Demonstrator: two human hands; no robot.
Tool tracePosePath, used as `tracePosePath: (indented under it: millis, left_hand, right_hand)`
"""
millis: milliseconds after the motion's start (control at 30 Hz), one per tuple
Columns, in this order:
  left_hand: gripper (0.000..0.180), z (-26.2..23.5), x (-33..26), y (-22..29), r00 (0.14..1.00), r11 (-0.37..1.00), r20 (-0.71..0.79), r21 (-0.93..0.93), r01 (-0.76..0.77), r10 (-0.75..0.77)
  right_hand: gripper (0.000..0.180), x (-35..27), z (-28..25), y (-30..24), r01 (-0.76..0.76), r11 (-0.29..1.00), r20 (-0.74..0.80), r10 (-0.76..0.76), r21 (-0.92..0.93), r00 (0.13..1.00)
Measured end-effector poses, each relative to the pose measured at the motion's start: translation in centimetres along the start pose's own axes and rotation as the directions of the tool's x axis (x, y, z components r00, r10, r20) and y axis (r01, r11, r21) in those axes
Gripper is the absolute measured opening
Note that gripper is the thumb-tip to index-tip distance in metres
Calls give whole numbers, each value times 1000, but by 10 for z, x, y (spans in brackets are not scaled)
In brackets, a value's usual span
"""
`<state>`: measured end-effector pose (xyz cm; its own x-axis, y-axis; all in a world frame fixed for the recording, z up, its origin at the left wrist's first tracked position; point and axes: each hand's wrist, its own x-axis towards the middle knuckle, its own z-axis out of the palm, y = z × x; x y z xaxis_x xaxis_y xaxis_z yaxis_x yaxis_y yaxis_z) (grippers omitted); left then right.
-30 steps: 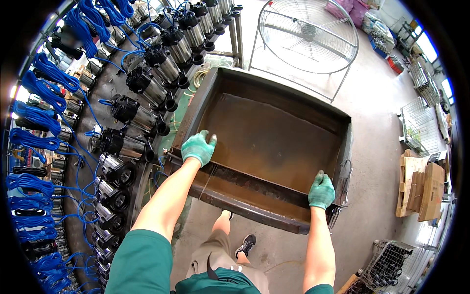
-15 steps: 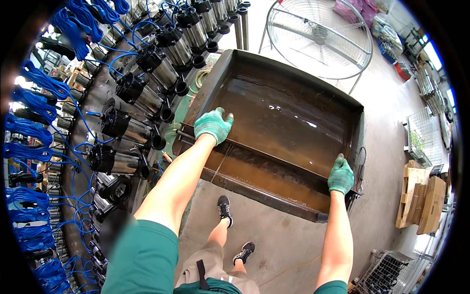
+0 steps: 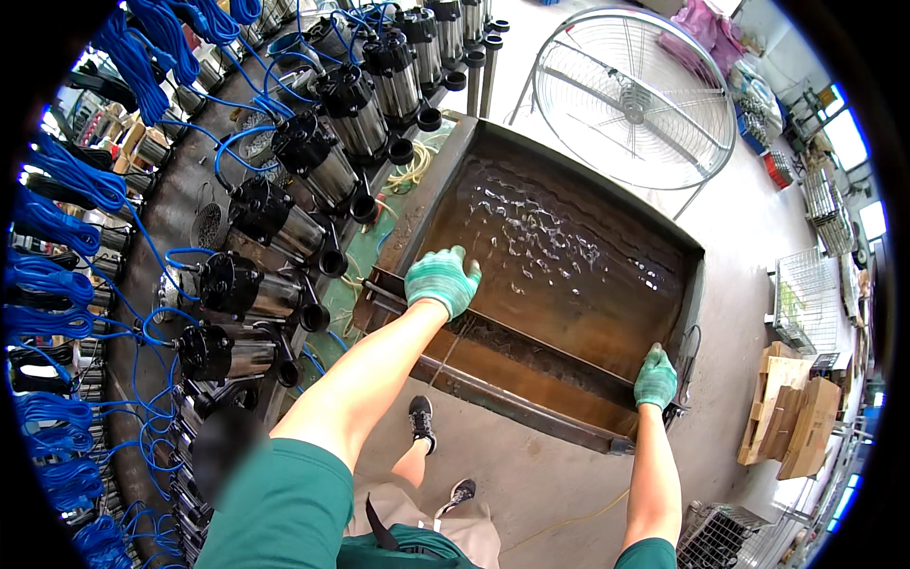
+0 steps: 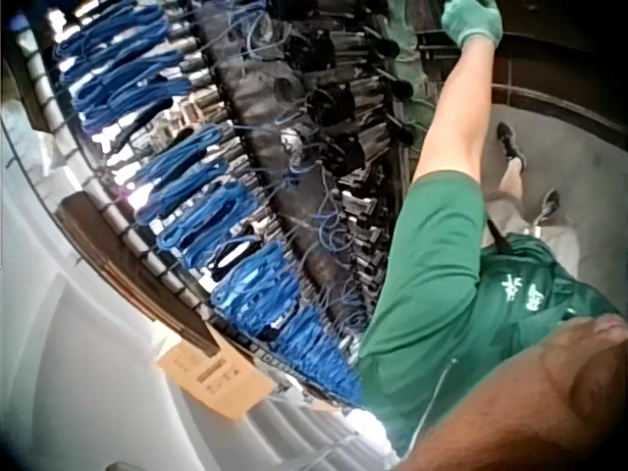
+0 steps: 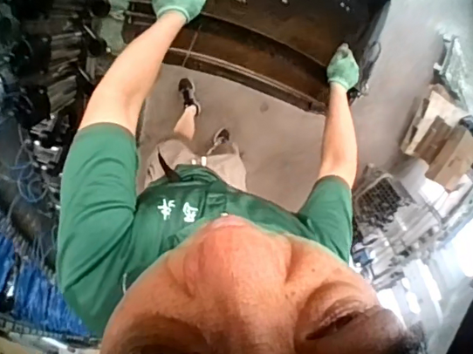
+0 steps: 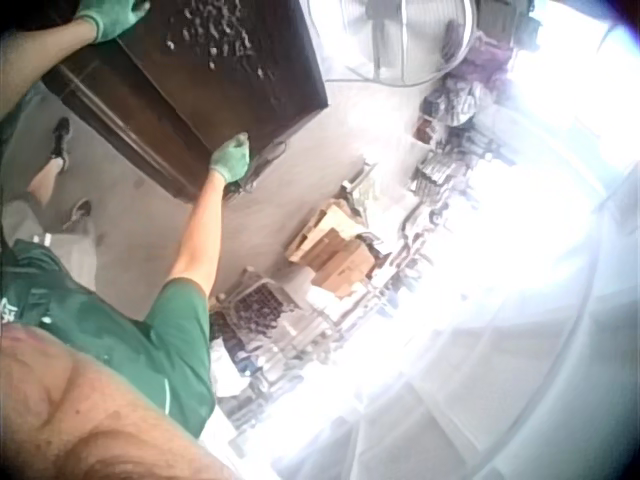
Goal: The person picks up a cylindrical pump from a rack and places it into a metal tray filled with liquid. They submerge the pump, manipulate it within the liquid, and then lift it out to inspect it before placing it back into the tray.
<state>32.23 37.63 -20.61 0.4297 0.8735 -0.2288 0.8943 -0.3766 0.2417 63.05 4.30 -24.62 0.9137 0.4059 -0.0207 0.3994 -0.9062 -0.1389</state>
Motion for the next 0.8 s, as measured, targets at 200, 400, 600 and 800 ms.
tracePosePath:
  millis: [200, 400, 600, 800]
  left_hand:
    - [39, -5, 17, 0, 1000, 999, 1, -10, -31, 31]
    - [36, 1, 19, -1, 999, 999, -10, -7, -45, 45]
    - [32, -1, 17, -2, 997, 999, -74, -37, -39, 37]
    - [41, -22, 9, -1, 998, 996, 54, -91, 16, -11]
  right_hand:
    - [56, 1, -6, -16, -29, 999, 25, 30, -39, 999]
    - [52, 2, -7, -15, -22, 1000, 61, 22, -12, 998]
    - [52, 0, -12, -18, 11, 1000, 44, -12, 13, 999]
    - [53, 2, 3, -6, 63, 997, 31, -64, 53, 997]
